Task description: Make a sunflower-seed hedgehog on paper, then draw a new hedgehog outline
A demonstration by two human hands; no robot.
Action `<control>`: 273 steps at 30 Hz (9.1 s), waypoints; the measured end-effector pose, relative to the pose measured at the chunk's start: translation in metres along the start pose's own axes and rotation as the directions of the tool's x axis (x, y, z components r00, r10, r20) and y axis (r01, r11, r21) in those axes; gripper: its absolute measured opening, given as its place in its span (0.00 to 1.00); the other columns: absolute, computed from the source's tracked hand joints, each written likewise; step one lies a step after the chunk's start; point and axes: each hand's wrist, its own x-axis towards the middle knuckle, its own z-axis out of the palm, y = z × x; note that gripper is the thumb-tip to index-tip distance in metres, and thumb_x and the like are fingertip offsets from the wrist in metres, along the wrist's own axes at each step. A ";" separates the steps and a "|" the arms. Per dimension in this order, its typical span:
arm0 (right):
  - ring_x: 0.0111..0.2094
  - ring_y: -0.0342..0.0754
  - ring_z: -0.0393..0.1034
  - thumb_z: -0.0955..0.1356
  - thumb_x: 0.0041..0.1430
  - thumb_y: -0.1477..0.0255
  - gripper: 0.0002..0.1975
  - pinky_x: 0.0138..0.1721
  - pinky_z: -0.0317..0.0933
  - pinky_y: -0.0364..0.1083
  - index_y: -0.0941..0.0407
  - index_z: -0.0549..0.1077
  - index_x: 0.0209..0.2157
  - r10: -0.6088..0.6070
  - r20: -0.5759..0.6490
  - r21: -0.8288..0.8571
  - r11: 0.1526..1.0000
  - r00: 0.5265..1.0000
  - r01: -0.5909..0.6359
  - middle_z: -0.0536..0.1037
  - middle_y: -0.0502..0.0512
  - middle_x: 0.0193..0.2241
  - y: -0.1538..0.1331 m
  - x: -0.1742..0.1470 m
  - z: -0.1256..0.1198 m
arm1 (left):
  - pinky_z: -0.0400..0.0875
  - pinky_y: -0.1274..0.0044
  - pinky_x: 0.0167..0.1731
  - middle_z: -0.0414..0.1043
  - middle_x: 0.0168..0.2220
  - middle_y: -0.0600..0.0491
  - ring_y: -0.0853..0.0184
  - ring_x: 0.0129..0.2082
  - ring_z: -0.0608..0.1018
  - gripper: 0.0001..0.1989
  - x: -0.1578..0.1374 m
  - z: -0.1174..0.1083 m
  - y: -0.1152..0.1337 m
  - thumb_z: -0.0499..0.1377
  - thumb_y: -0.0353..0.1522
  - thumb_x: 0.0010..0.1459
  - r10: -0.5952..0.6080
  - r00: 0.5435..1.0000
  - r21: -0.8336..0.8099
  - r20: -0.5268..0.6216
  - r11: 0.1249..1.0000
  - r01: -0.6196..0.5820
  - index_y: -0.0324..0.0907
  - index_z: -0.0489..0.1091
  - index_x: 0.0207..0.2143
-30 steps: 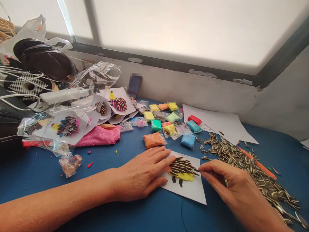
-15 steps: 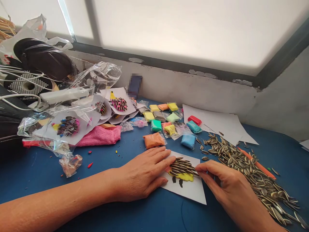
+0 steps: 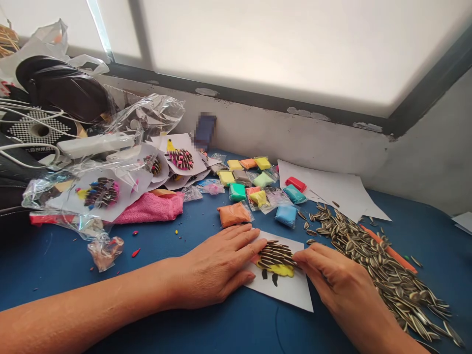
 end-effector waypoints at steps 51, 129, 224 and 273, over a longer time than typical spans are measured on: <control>0.31 0.53 0.74 0.62 0.61 0.65 0.10 0.33 0.63 0.51 0.52 0.71 0.29 0.110 -0.212 -0.159 0.977 0.971 -0.145 0.79 0.55 0.28 0.043 0.007 -0.015 | 0.56 0.57 0.68 0.58 0.69 0.36 0.49 0.70 0.61 0.27 0.000 -0.001 0.002 0.53 0.36 0.70 -0.005 1.000 -0.022 -0.017 1.000 0.005 0.35 0.57 0.68; 0.32 0.53 0.77 0.61 0.65 0.66 0.15 0.34 0.70 0.53 0.53 0.77 0.31 -0.007 -0.086 -0.195 0.981 0.996 -0.010 0.80 0.56 0.29 0.048 0.011 0.006 | 0.56 0.62 0.68 0.64 0.66 0.39 0.53 0.67 0.66 0.27 -0.001 0.000 0.003 0.53 0.37 0.71 0.015 0.999 0.055 -0.038 0.998 -0.013 0.37 0.56 0.68; 0.25 0.50 0.78 0.61 0.66 0.65 0.19 0.18 0.63 0.44 0.51 0.82 0.33 -0.046 -0.124 -0.444 0.896 0.991 -0.014 0.83 0.57 0.31 0.050 -0.010 -0.030 | 0.56 0.61 0.68 0.64 0.65 0.36 0.50 0.67 0.66 0.25 0.000 0.000 0.002 0.54 0.35 0.70 0.042 0.997 0.024 -0.068 0.999 -0.040 0.35 0.59 0.66; 0.24 0.39 0.77 0.66 0.66 0.69 0.08 0.24 0.67 0.37 0.46 0.77 0.34 -0.068 -0.079 0.022 0.997 0.995 0.070 0.81 0.41 0.26 -0.002 -0.011 -0.009 | 0.58 0.58 0.67 0.61 0.67 0.34 0.48 0.68 0.64 0.27 -0.001 0.002 0.001 0.54 0.36 0.70 0.028 0.999 0.049 -0.045 0.998 -0.026 0.32 0.58 0.67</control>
